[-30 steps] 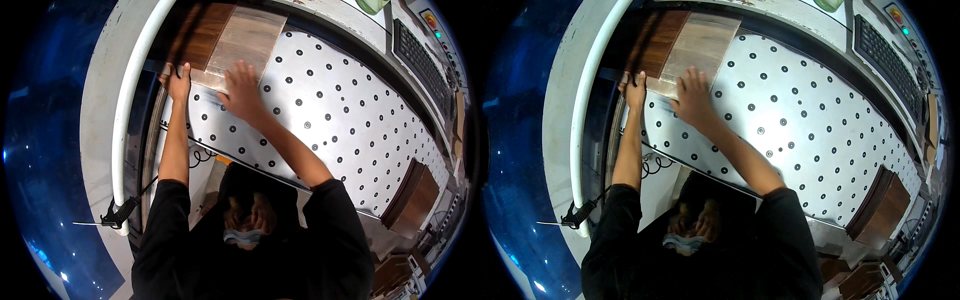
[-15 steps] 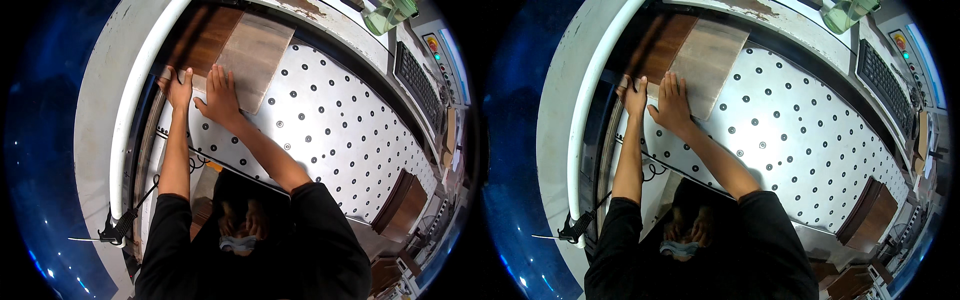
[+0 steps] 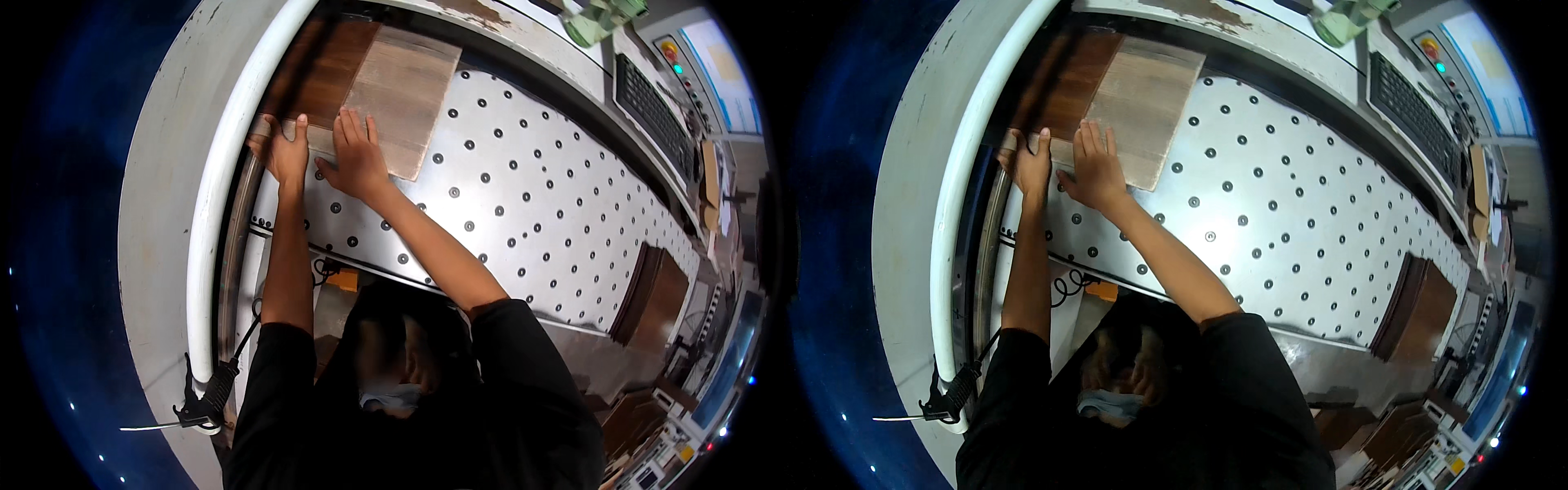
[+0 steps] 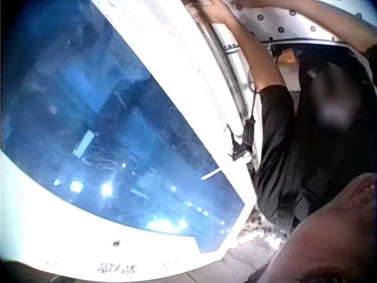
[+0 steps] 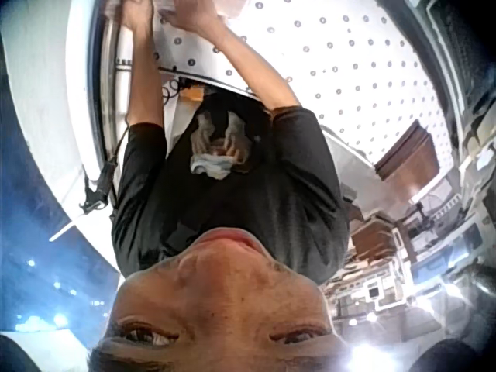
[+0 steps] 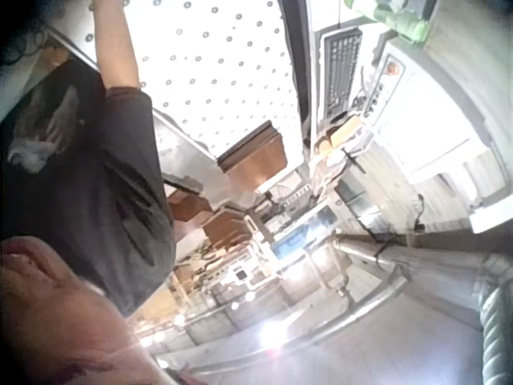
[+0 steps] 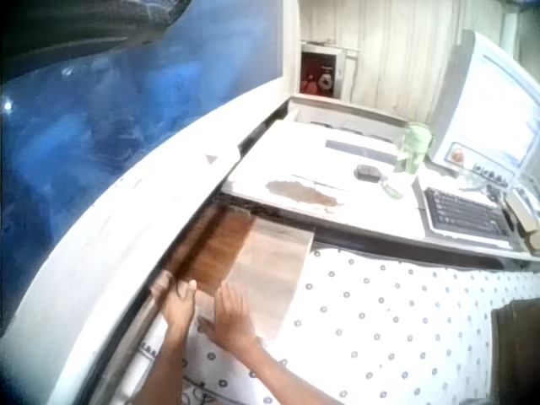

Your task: The person places rectangular wooden panels onto a perforated metal workbench. They use a handheld tool to apply a substance to the edges of the panels and then press them together to form a larger assembly. The person repeatedly picks up panels, aligns them, and secures them on the workbench.

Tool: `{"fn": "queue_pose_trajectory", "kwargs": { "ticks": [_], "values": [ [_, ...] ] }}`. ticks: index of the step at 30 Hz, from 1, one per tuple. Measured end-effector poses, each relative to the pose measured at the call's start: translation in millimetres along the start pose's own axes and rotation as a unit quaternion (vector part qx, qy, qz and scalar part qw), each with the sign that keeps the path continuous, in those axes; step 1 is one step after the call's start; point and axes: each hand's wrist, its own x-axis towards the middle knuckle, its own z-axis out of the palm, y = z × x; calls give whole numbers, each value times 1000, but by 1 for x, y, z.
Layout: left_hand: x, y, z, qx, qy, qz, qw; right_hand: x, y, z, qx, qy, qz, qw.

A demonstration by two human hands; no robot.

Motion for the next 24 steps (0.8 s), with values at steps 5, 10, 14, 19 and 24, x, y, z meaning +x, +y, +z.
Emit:
{"fn": "queue_pose_trajectory", "kwargs": {
  "ticks": [5, 10, 14, 19, 24],
  "values": [
    [6, 3, 3, -60, -63, -34, 996, -38, -2, -1, -55, 109, 2, 992],
    [20, -18, 15, -46, -40, 4, 998, -165, -30, -49, 14, 35, 30, 999],
    [34, -39, 14, -86, 6, 91, 992, -269, -35, -113, 83, 70, 101, 989],
    [-59, 18, -9, 8, -7, 67, 998, -419, -6, -195, 94, 193, 236, 948],
    [-303, 143, 14, -185, -74, 308, 930, -570, 6, -265, 42, 363, 449, 815]
  ]
}}
